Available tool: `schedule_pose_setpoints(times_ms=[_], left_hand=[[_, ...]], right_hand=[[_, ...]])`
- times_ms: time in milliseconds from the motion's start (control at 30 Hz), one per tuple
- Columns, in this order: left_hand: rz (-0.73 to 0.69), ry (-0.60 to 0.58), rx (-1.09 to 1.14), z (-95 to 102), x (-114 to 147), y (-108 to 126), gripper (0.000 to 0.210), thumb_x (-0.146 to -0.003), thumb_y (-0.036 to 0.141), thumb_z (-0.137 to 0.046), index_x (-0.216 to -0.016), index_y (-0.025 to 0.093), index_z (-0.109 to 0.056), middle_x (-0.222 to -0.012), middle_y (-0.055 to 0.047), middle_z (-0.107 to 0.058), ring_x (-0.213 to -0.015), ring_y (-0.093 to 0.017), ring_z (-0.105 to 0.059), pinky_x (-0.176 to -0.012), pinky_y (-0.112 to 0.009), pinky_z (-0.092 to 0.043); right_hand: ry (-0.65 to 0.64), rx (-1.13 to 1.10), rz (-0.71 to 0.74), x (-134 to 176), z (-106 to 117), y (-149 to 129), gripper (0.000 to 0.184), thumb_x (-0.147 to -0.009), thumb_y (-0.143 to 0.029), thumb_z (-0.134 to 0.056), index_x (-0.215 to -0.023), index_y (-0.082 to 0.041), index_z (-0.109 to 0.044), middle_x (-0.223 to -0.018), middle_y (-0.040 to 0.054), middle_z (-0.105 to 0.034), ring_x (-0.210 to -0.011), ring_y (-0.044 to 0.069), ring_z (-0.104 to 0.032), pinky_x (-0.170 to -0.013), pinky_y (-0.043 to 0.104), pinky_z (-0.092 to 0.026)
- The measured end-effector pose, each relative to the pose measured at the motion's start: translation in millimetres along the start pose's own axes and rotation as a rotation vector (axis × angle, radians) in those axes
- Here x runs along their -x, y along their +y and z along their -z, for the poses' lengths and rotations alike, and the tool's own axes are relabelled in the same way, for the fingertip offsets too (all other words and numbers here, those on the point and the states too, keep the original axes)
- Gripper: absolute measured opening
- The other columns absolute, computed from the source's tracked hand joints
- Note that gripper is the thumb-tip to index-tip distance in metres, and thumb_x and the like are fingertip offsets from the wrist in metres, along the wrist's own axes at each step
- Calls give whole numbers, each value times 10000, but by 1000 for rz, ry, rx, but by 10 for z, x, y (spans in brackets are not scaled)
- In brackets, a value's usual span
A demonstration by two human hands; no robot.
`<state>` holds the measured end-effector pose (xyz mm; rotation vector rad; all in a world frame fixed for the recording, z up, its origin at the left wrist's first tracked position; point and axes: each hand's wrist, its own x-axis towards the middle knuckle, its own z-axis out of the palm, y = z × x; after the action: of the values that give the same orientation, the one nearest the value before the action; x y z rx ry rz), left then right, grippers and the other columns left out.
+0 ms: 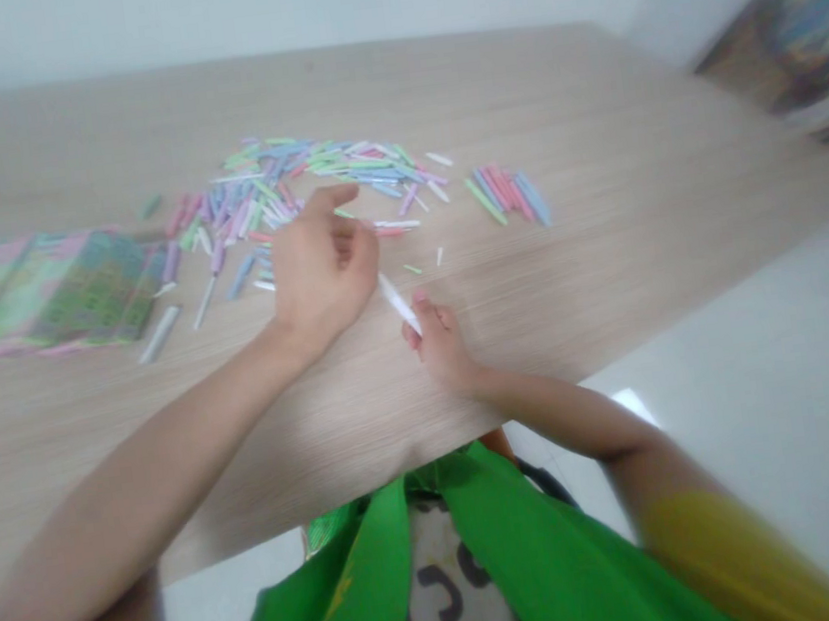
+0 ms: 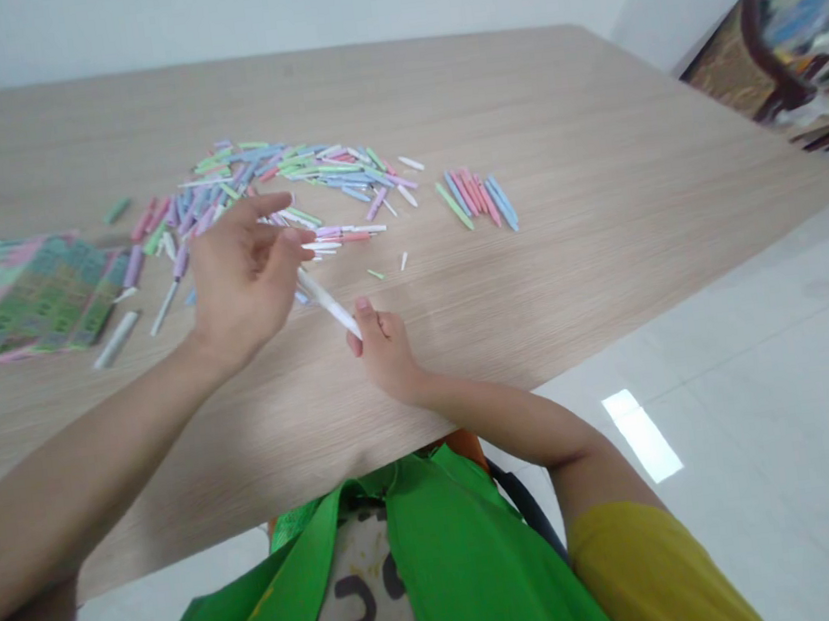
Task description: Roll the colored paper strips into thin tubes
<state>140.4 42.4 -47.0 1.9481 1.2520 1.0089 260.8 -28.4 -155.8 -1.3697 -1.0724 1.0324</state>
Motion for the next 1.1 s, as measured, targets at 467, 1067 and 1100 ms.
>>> schedule_pose_setpoints(times_ms=[467, 1067, 1100], left_hand=[[193, -341, 754, -505, 467, -328, 408, -816, 541, -675, -729, 146, -625, -550, -14, -603, -521, -144, -583, -580, -284, -478], [212, -258, 382, -279, 859, -652, 379, -936, 488, -528, -989, 142, -671, -637, 11, -565, -610, -132, -485, -622, -270, -366], [208, -270, 375, -286, 891, -664, 378, -937, 487, -531, -1001, 141, -671, -641, 11, -562, -613, -132, -485, -619, -270, -363]], right_hand=[[98, -39, -1, -57, -22, 6, 642, -935, -748, -239, -569, -248, -404, -454, -22, -376, -432, 131, -385, -449, 293, -325], [-159, -179, 77, -217, 297, -200, 419, -914, -620, -492, -1040, -226, -561, -723, -38, -600, -485, 83, -510, -477, 235, -337], [-189, -184, 65, -218, 298, -201, 430, -912, -635, -487, -1049, -232, -547, -667, -56, -579, -437, 80, -462, -446, 236, -295]])
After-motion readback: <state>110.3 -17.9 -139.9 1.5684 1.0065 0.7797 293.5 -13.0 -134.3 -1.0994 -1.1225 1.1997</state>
